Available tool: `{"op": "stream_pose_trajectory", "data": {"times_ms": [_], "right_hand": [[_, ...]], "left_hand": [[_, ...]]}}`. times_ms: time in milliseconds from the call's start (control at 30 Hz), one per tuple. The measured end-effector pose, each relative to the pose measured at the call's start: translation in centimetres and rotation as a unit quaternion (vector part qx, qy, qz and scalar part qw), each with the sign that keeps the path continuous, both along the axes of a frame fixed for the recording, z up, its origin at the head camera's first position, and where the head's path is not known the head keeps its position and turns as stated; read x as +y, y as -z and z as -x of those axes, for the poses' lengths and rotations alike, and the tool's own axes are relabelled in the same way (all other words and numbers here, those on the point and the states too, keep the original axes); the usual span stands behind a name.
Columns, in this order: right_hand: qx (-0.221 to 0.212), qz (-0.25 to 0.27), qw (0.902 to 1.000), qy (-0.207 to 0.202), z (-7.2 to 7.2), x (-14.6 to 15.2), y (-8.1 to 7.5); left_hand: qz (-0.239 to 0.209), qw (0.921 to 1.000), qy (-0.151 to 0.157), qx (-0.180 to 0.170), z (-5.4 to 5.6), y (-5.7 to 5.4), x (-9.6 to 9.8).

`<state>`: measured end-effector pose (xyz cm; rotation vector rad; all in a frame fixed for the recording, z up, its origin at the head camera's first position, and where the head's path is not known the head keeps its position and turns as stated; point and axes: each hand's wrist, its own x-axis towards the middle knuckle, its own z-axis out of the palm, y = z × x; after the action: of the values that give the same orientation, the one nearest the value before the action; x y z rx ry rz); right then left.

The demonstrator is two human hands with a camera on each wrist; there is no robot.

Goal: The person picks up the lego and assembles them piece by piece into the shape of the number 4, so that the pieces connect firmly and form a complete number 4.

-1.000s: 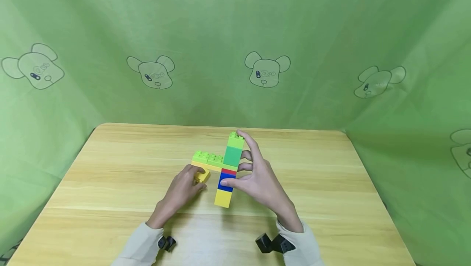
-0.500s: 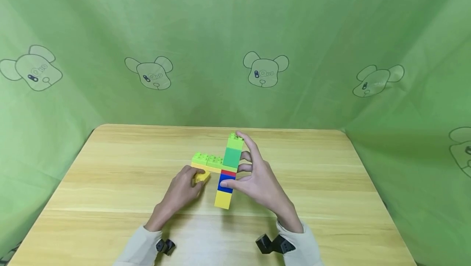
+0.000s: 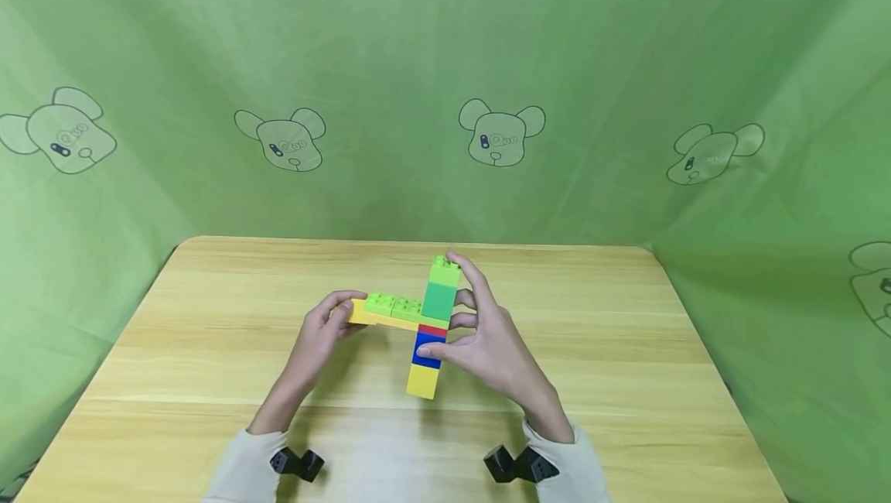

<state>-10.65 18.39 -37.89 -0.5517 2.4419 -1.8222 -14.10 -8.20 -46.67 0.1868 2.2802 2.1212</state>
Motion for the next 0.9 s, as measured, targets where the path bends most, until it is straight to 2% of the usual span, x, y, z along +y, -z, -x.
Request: {"op": "stream_pose_trajectory", "data": {"times_ms": [233, 567, 733, 900], "right_hand": [[-0.003, 0.003, 0.9999, -0.013, -0.1, 0.0, 0.0], [-0.021, 0.009, 0.9988, -0.042, -0.1, 0.0, 0.1], [-0.02, 0.012, 0.9977, -0.064, -0.1, -0.2, 0.2], [-0.016, 0.016, 0.9972, -0.071, -0.2, -0.3, 0.1]], "left_hand": [[-0.051, 0.9982, -0.01, 0.031, -0.1, -2.3, -0.4], [-0.157, 0.9845, -0.01, 0.077, -0.4, -4.6, 0.0], [-0.145, 0.9846, 0.01, 0.097, -0.7, -5.5, 0.4], [-0.125, 0.985, 0.038, 0.112, -1.3, -5.8, 0.7]]}}
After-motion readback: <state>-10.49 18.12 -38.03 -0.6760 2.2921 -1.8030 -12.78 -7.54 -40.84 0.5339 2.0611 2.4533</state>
